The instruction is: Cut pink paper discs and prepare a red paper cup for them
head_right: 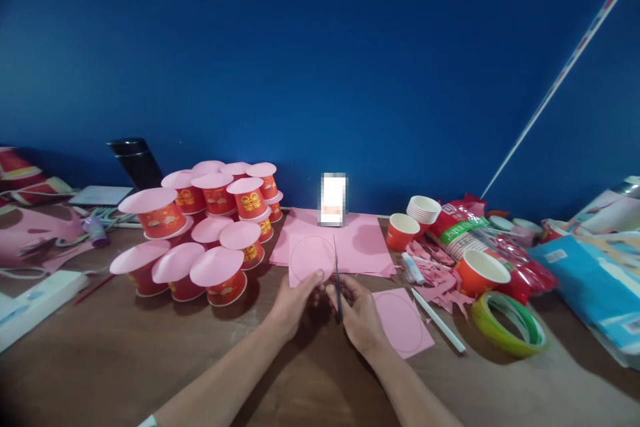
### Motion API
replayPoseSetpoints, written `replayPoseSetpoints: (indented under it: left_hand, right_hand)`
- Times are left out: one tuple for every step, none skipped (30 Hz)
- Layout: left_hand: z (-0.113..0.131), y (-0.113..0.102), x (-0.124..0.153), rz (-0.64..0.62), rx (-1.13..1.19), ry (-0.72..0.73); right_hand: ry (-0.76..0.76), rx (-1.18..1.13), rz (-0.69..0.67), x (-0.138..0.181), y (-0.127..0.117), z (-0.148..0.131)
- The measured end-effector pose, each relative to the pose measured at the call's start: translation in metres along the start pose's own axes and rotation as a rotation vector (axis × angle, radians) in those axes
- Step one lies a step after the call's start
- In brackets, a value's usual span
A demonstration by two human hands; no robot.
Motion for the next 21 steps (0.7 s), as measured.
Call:
replayPoseSetpoints:
  left_hand:
    - [-0.0001,-0.0001,-0.0001,0.0,-0.002,0.002]
    - [-0.0002,-0.0002,-0.0004,-0.003,-0.004,0.005]
    - [-0.0003,-0.0004,-0.0006,-0.003,-0.007,0.008]
    - [-0.0003,-0.0006,-0.0009,-0.003,-0.01,0.012]
    - [-0.0001,-0.0009,-0.0011,0.0,-0.013,0.017]
    - [0.0001,-0.0013,-0.0012,0.006,-0.014,0.02]
    - [0.0003,-0.0016,-0.0013,0.011,-0.013,0.022]
    - [0.0006,-0.0018,-0.0013,0.015,-0.01,0.025]
    - [0.0008,-0.0017,-0.0013,0.015,-0.007,0.026]
    - [0.0009,-0.0016,-0.0014,0.012,-0.004,0.026]
    - [0.0009,-0.0015,-0.0014,0.009,-0.003,0.028]
    - [0.0008,-0.0014,-0.0016,0.007,-0.004,0.03]
    - [0.0006,-0.0015,-0.0017,0.006,-0.007,0.031]
    - [0.0003,-0.0016,-0.0019,0.006,-0.01,0.033]
    - [0.0,-0.0017,-0.0021,0.007,-0.012,0.034]
    - [-0.0002,-0.0019,-0.0022,0.008,-0.013,0.034]
    - [-0.0003,-0.0021,-0.0022,0.01,-0.016,0.033]
    - [-0.0003,-0.0022,-0.0021,0.012,-0.019,0.033]
    - [0.0,-0.0022,-0.002,0.014,-0.021,0.032]
    - [0.0003,-0.0022,-0.0017,0.017,-0.022,0.029]
    - [0.0008,-0.0022,-0.0014,0.019,-0.022,0.026]
  right_hand:
    - [-0.002,0.0,-0.002,0.0,0.0001,0.0001]
    - [-0.002,0.001,-0.003,0.0001,0.0001,0.0]
    - [-0.001,0.003,-0.003,0.0002,0.0,0.0]
    - [0.002,0.004,-0.002,0.0003,-0.0001,0.0]
    - [0.004,0.002,0.001,0.0004,-0.0003,-0.0001]
    - [0.006,0.0,0.002,0.0005,-0.0005,-0.0001]
    - [0.007,0.0,0.001,0.0006,-0.0006,-0.0001]
    - [0.006,-0.001,0.002,0.0006,-0.0006,-0.0001]
    - [0.004,-0.003,0.001,0.0006,-0.0007,0.0]
    - [0.004,-0.005,0.003,0.0006,-0.0007,0.0003]
    - [0.006,-0.008,0.003,0.0005,-0.0007,0.0007]
    - [0.007,-0.01,0.003,0.0004,-0.0006,0.001]
    - [0.008,-0.012,0.005,0.0002,-0.0006,0.0013]
    - [0.009,-0.011,0.005,0.0002,-0.0005,0.0015]
    - [0.009,-0.009,0.006,0.0001,-0.0005,0.0015]
    - [0.009,-0.005,0.007,0.0002,-0.0005,0.0014]
    - [0.011,-0.002,0.007,0.0003,-0.0005,0.0011]
    - [0.015,0.002,0.007,0.0004,-0.0005,0.0008]
    - [0.019,0.006,0.008,0.0007,-0.0005,0.0004]
    - [0.021,0.01,0.01,0.001,-0.0006,-0.0003]
    - [0.022,0.014,0.011,0.0013,-0.0007,-0.001]
Point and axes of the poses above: each hand's wrist, its own x-axis away from the middle knuckle, its own y-axis out of the palm, z = x × y, the point moved 5 cm from there along -x, towards the middle knuckle
